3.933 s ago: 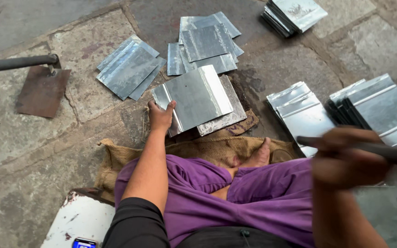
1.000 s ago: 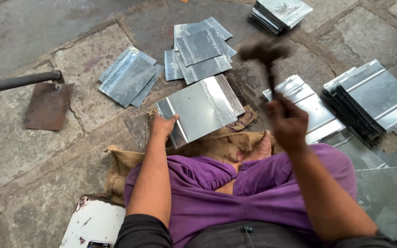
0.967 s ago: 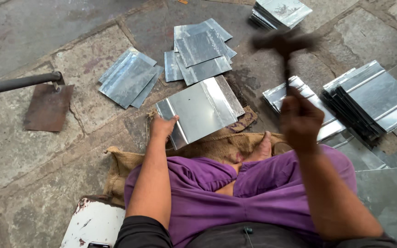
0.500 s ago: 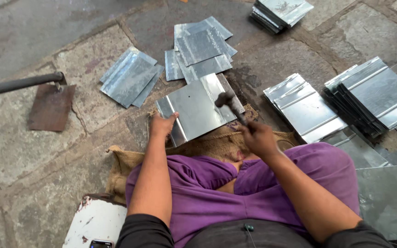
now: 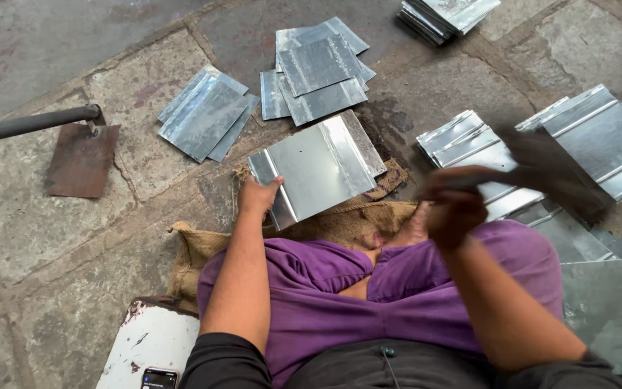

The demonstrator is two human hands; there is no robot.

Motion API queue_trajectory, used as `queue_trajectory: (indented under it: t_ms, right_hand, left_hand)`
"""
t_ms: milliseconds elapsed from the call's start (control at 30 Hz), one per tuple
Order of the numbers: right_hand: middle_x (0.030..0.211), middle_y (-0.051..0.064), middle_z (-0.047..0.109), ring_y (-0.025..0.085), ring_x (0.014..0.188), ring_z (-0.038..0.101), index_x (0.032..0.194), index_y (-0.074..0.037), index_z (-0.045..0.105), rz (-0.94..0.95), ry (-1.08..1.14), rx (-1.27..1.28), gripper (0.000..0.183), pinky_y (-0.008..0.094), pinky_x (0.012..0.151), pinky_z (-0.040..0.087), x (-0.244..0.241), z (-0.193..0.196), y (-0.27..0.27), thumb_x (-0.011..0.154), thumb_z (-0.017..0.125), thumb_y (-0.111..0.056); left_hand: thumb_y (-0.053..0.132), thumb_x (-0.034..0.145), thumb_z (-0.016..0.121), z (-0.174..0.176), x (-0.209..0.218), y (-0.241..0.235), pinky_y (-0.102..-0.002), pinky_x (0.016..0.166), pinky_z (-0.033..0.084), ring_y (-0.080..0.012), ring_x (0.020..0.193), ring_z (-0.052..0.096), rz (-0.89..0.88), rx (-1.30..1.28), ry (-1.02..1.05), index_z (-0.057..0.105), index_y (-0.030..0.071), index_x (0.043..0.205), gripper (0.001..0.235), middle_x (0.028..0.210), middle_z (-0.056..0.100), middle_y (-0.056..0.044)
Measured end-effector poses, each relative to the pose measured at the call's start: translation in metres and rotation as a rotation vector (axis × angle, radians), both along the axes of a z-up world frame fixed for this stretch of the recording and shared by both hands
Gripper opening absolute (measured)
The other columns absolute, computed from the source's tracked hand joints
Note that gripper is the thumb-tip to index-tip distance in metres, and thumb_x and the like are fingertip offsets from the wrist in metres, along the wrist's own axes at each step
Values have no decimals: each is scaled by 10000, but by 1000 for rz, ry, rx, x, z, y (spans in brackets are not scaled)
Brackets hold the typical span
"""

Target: The person sits cross-legged on a paved floor and uses a hammer to repeatedly strike a rectangular metal sheet placed on a cloth. They hold the sheet with one hand and strike it with the other, occasionally adjusting its position. Stacks of similar metal sheets are visible nearby.

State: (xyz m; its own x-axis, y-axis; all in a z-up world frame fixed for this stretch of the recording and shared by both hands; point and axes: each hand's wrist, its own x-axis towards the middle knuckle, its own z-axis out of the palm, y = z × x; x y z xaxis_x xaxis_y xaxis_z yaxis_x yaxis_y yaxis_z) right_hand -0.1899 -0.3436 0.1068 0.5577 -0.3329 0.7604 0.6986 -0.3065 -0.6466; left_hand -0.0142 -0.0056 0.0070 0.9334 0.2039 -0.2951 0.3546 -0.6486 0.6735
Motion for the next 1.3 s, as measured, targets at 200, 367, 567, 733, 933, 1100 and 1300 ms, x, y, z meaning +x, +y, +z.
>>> queue_trajectory:
  t_ms: [200, 367, 567, 733, 933, 1100, 1300]
  right_hand:
    - [876, 122, 714, 161, 744, 637, 1202, -2, 753, -208, 839, -214, 305, 342, 662, 513, 13, -1, 22, 999, 732, -228]
    - [748, 37, 583, 74, 561, 497, 1115, 23, 596, -63, 97, 19, 242, 231, 523, 408, 3, 104, -22, 1200, 562, -201]
    - [754, 76, 638, 121, 553, 550, 1217, -17, 650, -20, -244, 119, 233, 287, 494, 431, 18, 68, -4, 1065, 586, -182]
    - [777, 107, 701, 177, 652, 645, 1127, -90, 741, -153, 726, -351, 190, 341, 563, 510, 20, -19, 38, 984, 627, -142]
    - [945, 98, 737, 150, 825, 679, 1224, 21, 709, 29, 273, -40, 165, 279, 715, 568, 25, 65, 13, 1088, 681, -68]
    - [721, 12, 538, 89, 527, 463, 1312, -14, 605, 39, -221, 206, 363, 235, 479, 403, 13, 95, -4, 1050, 637, -263]
    - [768, 66, 644, 129, 607, 586, 1079, -21, 707, -61, 320, -355, 212, 289, 550, 483, 37, -64, 18, 958, 711, -196]
  left_hand:
    - [451, 750, 844, -5, -6, 1, -421, 855, 581, -336, 988, 755, 7, -82, -109, 669, -4, 1165, 641, 1102, 754, -206]
    - [491, 789, 840, -5, 1, -1, -416, 887, 573, -352, 1010, 741, -17, 28, -23, 673, -15, 1171, 655, 1113, 744, -231]
    - [485, 784, 843, -7, -5, 1, -415, 884, 573, -342, 1010, 743, -16, 13, -19, 651, -37, 1183, 685, 1103, 741, -225]
    - [458, 786, 836, -8, -6, 0, -415, 879, 581, -336, 1002, 752, -14, -47, -63, 675, -28, 1171, 640, 1106, 750, -223]
    - [454, 778, 865, -16, -6, 2, -422, 890, 563, -345, 1011, 732, -29, 39, -55, 698, 1, 1139, 603, 1091, 751, -212]
    - [434, 775, 853, -12, -8, 0, -411, 890, 571, -324, 1002, 755, -25, -39, -55, 700, 0, 1145, 590, 1085, 769, -206]
    - [456, 810, 873, -7, -9, -1, -416, 882, 573, -346, 1014, 736, -28, 54, -29, 678, -24, 1161, 626, 1117, 742, -230]
